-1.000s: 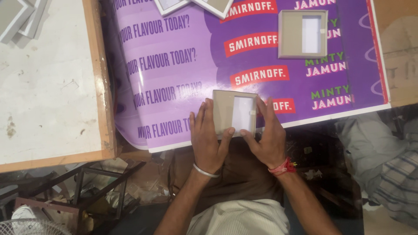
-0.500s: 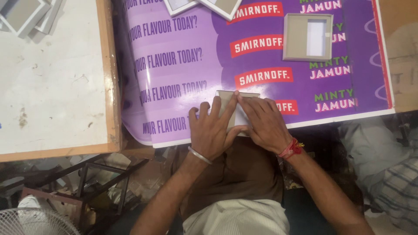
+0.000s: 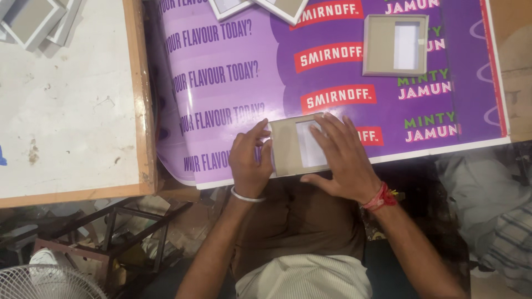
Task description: The person assembles small square photo frames by hand on a purple promotional table. They insert white backing cards into the frames, press the edges to secure them, and place the finished frames on the table. The process is repeated for several frames.
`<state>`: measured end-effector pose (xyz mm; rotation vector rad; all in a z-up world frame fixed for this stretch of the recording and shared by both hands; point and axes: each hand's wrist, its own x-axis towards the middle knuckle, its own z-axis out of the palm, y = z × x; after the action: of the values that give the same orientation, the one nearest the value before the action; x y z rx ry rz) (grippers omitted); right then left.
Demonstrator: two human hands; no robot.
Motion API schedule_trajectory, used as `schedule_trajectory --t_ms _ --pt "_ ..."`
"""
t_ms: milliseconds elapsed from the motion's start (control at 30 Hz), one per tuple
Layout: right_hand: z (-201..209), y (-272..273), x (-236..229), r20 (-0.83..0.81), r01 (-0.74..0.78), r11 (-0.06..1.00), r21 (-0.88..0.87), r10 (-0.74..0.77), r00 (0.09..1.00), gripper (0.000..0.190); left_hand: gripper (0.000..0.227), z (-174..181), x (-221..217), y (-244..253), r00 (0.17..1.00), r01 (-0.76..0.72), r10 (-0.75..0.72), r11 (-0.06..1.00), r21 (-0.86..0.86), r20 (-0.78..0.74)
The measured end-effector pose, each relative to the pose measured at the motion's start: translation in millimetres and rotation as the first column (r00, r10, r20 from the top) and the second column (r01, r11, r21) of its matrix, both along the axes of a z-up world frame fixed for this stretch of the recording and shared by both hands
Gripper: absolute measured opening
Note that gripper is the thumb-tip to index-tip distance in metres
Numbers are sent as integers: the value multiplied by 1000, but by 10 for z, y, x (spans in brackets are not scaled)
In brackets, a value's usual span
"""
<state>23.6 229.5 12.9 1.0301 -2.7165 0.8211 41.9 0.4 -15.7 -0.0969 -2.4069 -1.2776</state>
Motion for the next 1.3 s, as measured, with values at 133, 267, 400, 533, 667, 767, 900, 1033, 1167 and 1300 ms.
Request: schedule_trajectory --t_ms 133,267,400,533,667,767,900,1033,1167,1300 --pt "225 -247 -258 -2 -65 971 231 67 998 128 48 59 -6 28 1000 -13 13 999 -47 1" --pt "379 -394 -493 213 -148 907 393 67 975 143 53 149 -122 -1 996 10 -3 998 -68 92" --pt "441 -439 -534 308 -210 874 438 73 948 147 54 153 -260 -22 990 -34 36 999 -17 139" --pt "441 -446 -508 204 -192 886 422 113 972 144 46 152 -403 6 968 -106 103 994 0 228" --pt "337 -439 -445 210 -156 883 442 67 975 139 39 72 -377 -29 989 -47 57 996 -72 139" --pt "287 -453 -441 188 -143 892 428 66 980 144 42 20 -245 -119 995 67 -55 986 -150 79" --pt "284 -428 -449 205 -139 895 424 55 977 142 50 -16 28 -160 974 211 -227 933 -290 -23" --pt "264 -415 -457 203 -152 904 400 74 976 141 49 -105 50 -175 983 183 -173 957 -226 67" --pt "273 -442 -454 197 -160 890 427 81 977 144 47 -137 -293 -202 985 79 -57 988 -135 166" --pt "330 -471 -453 202 -146 875 461 57 978 142 48 -25 -290 -269 984 151 -125 961 -232 126"
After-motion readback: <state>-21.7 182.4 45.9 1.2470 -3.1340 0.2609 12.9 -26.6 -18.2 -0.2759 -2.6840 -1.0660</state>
